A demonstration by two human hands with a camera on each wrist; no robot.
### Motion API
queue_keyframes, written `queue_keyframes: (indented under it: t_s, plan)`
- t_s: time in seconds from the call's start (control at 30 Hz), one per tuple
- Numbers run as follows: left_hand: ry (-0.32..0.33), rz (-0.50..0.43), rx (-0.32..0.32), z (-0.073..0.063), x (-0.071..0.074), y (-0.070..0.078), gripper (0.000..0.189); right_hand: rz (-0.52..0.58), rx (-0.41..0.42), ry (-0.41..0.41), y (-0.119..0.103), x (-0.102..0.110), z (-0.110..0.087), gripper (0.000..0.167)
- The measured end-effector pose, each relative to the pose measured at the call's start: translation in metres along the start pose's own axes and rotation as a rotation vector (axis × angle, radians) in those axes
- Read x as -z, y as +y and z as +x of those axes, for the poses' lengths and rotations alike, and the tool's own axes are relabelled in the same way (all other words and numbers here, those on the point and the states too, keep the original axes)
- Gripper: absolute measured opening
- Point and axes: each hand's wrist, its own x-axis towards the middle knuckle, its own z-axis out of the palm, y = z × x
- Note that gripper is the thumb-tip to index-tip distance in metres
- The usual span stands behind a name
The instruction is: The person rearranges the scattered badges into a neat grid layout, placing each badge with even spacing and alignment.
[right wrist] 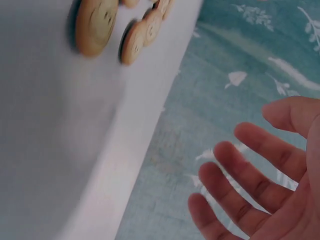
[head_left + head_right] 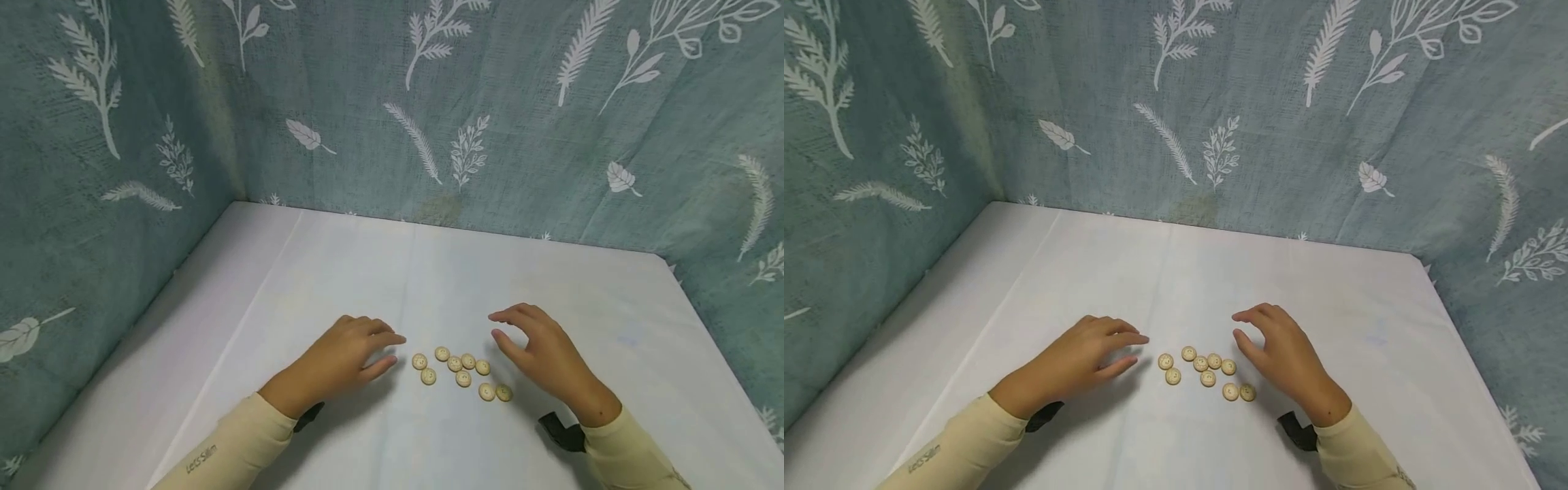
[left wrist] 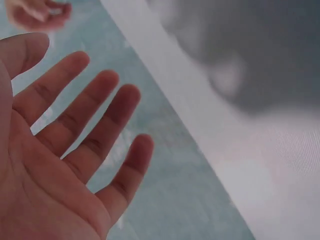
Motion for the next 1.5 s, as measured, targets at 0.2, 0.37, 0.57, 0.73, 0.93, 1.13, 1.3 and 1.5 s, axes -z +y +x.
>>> queue_keyframes:
  t_s: [0.2,0.37,0.57,0.73,0.93,1.13,1.3,1.5]
  plan:
    - [-0.076,0.024,-0.129,0.009,-0.012,0.032,0.028,-0.021,0.026,0.023,-0.003,0.004,-0.009,0.022]
    - [-0.145,0.158,-0.23,0.016,-0.027,0.053,0.027,-0.025,0.024,0.034,0.0,0.01,-0.024,0.023]
    - [-0.129,0.215,-0.235,0.008,-0.035,0.056,0.025,-0.001,0.027,-0.06,0.004,0.003,-0.024,0.023]
    - [-0.096,0.229,-0.197,-0.002,-0.037,0.048,0.031,0.038,0.057,-0.128,0.005,-0.005,-0.014,0.025]
    - [-0.072,0.233,-0.214,-0.005,-0.038,0.043,0.034,0.076,0.055,-0.219,0.009,-0.009,-0.008,0.026]
    - [-0.085,0.209,-0.206,-0.002,-0.036,0.041,0.036,0.078,0.041,-0.308,0.013,-0.008,-0.005,0.026]
    - [-0.124,0.178,-0.174,-0.002,-0.034,0.04,0.041,0.109,0.016,-0.36,0.015,-0.01,-0.002,0.026]
    - [-0.142,0.183,-0.167,-0.005,-0.033,0.039,0.042,0.108,0.039,-0.368,0.014,-0.013,0.0,0.025]
